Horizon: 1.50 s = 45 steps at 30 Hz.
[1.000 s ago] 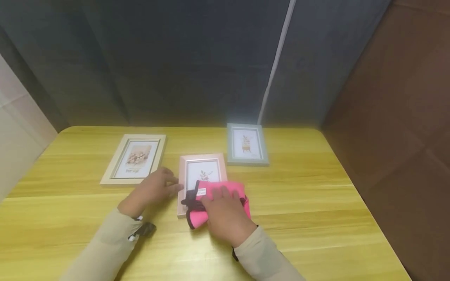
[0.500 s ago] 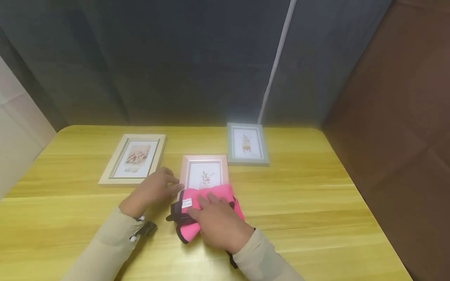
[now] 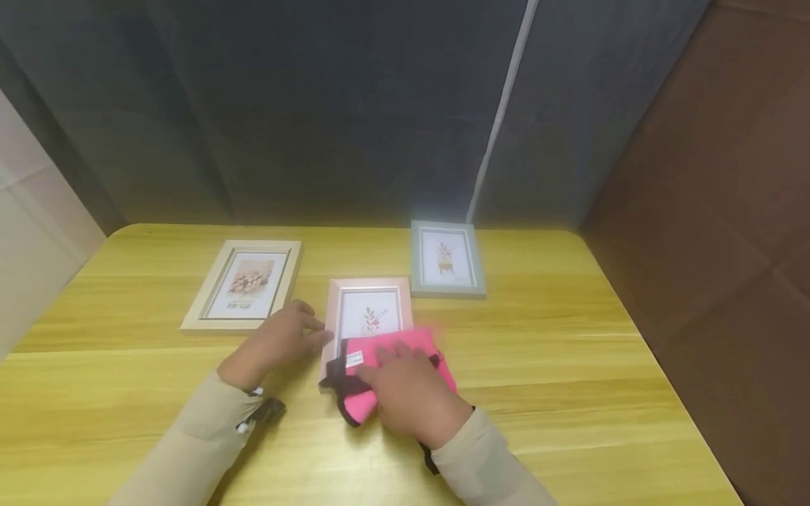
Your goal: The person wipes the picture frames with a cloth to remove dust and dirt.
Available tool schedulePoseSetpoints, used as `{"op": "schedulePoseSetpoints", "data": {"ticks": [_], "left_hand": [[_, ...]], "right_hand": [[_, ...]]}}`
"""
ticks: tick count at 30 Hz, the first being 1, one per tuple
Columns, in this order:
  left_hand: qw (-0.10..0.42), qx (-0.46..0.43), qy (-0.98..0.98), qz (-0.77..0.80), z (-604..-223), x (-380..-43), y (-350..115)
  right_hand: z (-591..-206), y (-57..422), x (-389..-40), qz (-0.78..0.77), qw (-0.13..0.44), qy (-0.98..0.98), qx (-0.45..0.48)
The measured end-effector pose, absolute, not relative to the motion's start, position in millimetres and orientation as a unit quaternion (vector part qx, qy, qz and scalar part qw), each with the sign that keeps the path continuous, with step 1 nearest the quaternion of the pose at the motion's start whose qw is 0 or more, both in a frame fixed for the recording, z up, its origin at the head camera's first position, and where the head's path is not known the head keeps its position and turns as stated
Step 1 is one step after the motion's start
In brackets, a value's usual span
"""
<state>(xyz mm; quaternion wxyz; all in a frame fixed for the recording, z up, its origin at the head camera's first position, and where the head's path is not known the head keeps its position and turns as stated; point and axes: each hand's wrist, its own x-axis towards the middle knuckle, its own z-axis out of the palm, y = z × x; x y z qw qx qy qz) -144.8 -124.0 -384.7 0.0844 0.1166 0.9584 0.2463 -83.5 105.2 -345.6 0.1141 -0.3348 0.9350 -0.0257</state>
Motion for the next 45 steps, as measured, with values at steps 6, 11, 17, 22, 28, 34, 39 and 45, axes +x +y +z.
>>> {"op": "schedulePoseSetpoints", "data": {"ticks": [6, 11, 17, 22, 28, 34, 39, 45], "left_hand": [[0.090, 0.114, 0.959, 0.245, -385, -147, -120], [0.089, 0.118, 0.958, 0.245, -384, -148, -119], [0.091, 0.111, 0.956, 0.257, -384, -146, -120], [0.097, 0.098, 0.957, 0.255, -384, -146, -122], [0.102, 0.094, 0.959, 0.249, -385, -147, -119], [0.094, 0.111, 0.959, 0.243, -383, -148, -120], [0.088, 0.113, 0.958, 0.250, -385, -147, -123], [0.086, 0.114, 0.958, 0.250, -387, -146, -124]], "right_hand": [[-348, 94, -72, -0.034, 0.114, 0.916, -0.384], [-345, 108, -82, -0.042, 0.143, 0.932, -0.332], [-343, 121, -94, -0.045, 0.146, 0.951, -0.269], [-347, 109, -89, -0.034, 0.120, 0.932, -0.341], [-354, 94, -77, -0.027, 0.099, 0.912, -0.398], [-348, 107, -84, -0.032, 0.125, 0.936, -0.328], [-345, 118, -94, -0.015, 0.121, 0.955, -0.271], [-346, 110, -88, -0.036, 0.122, 0.930, -0.345]]}}
